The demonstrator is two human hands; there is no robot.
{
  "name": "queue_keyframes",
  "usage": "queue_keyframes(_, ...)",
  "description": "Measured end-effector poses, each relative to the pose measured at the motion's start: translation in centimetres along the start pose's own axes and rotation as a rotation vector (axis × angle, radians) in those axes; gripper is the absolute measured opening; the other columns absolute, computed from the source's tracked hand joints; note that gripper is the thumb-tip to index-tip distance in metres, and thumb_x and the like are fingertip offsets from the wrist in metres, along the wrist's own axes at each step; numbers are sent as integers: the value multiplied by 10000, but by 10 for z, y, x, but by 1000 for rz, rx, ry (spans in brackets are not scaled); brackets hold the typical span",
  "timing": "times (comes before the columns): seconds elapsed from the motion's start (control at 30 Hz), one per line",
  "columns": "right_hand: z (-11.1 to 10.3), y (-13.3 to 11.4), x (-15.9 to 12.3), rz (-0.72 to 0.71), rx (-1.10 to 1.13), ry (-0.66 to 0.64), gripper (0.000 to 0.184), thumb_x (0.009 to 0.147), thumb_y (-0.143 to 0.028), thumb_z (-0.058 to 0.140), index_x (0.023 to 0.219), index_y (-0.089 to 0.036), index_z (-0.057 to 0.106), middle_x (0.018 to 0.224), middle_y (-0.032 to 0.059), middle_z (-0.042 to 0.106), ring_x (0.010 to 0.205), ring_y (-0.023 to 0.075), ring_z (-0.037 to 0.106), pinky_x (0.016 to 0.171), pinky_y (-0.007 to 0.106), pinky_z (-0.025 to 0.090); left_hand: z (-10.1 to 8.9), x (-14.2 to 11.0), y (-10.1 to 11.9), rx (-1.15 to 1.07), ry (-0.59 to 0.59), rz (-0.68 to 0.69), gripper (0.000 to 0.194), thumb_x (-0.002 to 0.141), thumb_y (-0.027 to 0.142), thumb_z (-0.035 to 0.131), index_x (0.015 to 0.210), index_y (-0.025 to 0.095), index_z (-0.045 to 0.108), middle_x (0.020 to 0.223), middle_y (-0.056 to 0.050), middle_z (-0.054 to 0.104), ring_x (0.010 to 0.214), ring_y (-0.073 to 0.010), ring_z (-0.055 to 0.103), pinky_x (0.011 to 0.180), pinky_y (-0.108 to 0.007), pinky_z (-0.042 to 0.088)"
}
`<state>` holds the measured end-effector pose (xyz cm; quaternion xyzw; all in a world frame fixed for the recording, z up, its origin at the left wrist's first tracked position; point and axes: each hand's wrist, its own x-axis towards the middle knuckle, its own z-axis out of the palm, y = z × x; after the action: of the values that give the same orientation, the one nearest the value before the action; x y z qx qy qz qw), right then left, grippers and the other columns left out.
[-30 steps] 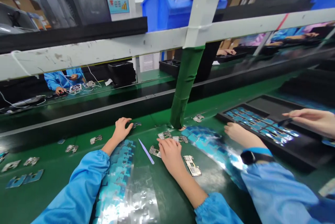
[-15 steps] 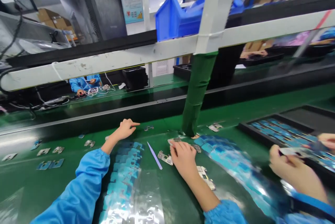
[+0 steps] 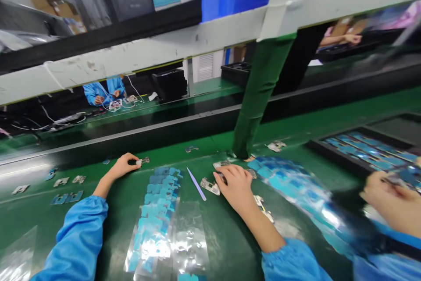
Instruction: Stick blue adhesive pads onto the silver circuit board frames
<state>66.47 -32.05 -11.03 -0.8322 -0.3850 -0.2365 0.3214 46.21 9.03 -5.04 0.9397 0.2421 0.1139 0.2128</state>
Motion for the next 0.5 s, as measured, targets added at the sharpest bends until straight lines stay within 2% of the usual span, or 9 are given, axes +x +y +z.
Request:
queue_keyframes(0.1, -4, -5, 2, 38, 39, -4, 378, 1010, -449, 417, 973, -204, 703, 949, 83, 693, 989, 284, 593, 873, 443, 336, 2, 6, 2, -109, -10, 5, 337, 682, 446, 730, 891, 183, 707, 931, -64, 700, 900, -235, 646, 860, -337, 501)
queue_keyframes(0.2, -4, -17, 5, 82, 192, -23, 385, 1009, -473, 426, 1091, -187, 670, 901, 73, 708, 950, 277, 626, 868, 434, 402, 4, 8, 25, -239, 10, 1, 427, 719, 420, 698, 1051, 155, 653, 853, -41, 680, 765, -174, 626, 730, -286, 509)
queue_keyframes(0.23, -6, -24, 7, 100, 260, -43, 383, 1001, -476, 445, 1125, -183, 659, 879, 66, 710, 931, 270, 638, 853, 421, 433, 8, 7, 38, -362, 22, -2, 467, 713, 404, 708, 1095, 147, 629, 836, -35, 670, 722, -155, 612, 665, -262, 498)
queue_keyframes(0.3, -13, -40, 10, 117, 390, -116, 362, 984, -469, 480, 1123, -190, 664, 886, 62, 715, 906, 260, 655, 817, 392, 486, 20, 1, 71, -744, 26, -32, 533, 679, 365, 753, 1136, 143, 590, 815, -26, 650, 661, -128, 588, 533, -209, 437)
queue_keyframes(0.33, -20, -48, 11, 114, 440, -184, 339, 978, -455, 494, 1096, -196, 678, 916, 63, 717, 906, 256, 660, 808, 381, 504, 29, -5, 89, -961, 6, -67, 546, 665, 342, 773, 1136, 145, 580, 802, -19, 639, 643, -117, 581, 480, -183, 394)
queue_keyframes(0.4, -39, -64, 6, 91, 524, -397, 283, 973, -421, 526, 1024, -211, 711, 977, 55, 720, 908, 246, 671, 822, 364, 528, 47, -23, 123, -1286, -115, -168, 527, 655, 281, 802, 1113, 154, 575, 803, -12, 631, 653, -102, 590, 444, -143, 361)
queue_keyframes(0.5, -73, -83, -21, 23, 624, -768, 227, 961, -412, 629, 1084, -253, 734, 1104, 18, 712, 1005, 239, 677, 905, 343, 546, 67, -59, 158, -1488, -331, -313, 490, 663, 188, 818, 1075, 175, 552, 821, -2, 631, 682, -88, 616, 487, -118, 434)
